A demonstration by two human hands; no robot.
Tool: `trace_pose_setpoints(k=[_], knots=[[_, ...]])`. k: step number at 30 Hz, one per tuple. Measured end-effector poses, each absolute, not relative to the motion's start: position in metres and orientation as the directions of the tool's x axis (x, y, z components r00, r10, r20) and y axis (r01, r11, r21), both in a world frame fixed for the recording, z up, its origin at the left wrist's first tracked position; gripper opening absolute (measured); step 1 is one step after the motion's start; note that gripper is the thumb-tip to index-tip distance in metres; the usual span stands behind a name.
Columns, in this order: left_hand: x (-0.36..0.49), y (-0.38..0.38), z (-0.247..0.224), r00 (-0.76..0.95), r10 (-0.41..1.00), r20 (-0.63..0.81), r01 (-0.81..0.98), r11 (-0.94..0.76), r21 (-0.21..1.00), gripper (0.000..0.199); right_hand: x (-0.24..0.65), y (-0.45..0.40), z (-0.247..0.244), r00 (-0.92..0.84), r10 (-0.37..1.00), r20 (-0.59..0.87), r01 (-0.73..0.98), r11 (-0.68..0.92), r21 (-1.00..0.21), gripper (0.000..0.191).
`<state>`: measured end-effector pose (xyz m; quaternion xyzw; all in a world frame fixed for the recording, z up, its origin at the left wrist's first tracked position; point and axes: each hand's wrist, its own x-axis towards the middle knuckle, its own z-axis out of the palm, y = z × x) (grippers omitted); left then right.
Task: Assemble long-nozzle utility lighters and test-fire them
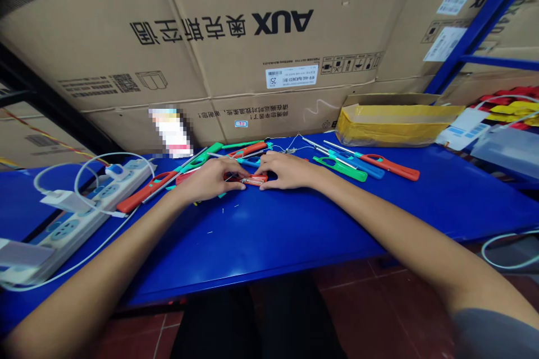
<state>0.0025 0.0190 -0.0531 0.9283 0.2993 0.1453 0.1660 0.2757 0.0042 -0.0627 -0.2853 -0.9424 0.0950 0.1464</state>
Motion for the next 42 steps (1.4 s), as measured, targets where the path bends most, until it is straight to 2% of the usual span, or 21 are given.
trace_pose_setpoints(k=[5, 10, 14, 22, 29, 37, 42], knots=[[-0.004, 0.022, -0.046, 0.792, 0.580, 0.192, 0.472, -0.781, 0.409, 0.026, 0.276, 0.004, -0.061, -0.806, 0.540, 0.244, 0.480, 0.836, -0.266, 0.036], [-0.005, 0.025, -0.049, 0.794, 0.568, 0.216, 0.460, -0.794, 0.397, 0.021, 0.276, 0.003, -0.061, -0.783, 0.578, 0.231, 0.518, 0.811, -0.272, 0.041], [-0.004, 0.027, -0.055, 0.810, 0.537, 0.235, 0.443, -0.823, 0.356, 0.019, 0.276, 0.000, -0.060, -0.792, 0.564, 0.232, 0.506, 0.821, -0.265, 0.034], [0.004, 0.019, -0.055, 0.791, 0.565, 0.236, 0.480, -0.812, 0.333, 0.016, 0.278, -0.001, -0.060, -0.778, 0.599, 0.190, 0.545, 0.794, -0.268, 0.039], [0.004, 0.017, -0.054, 0.801, 0.551, 0.234, 0.474, -0.822, 0.315, 0.014, 0.275, -0.001, -0.057, -0.777, 0.592, 0.213, 0.506, 0.789, -0.347, 0.030], [0.000, 0.023, -0.056, 0.810, 0.540, 0.227, 0.438, -0.816, 0.376, 0.016, 0.275, 0.001, -0.057, -0.767, 0.617, 0.174, 0.541, 0.768, -0.342, 0.029], [0.002, 0.021, -0.055, 0.814, 0.530, 0.237, 0.429, -0.824, 0.370, 0.016, 0.275, 0.003, -0.060, -0.765, 0.614, 0.195, 0.526, 0.770, -0.360, 0.029]])
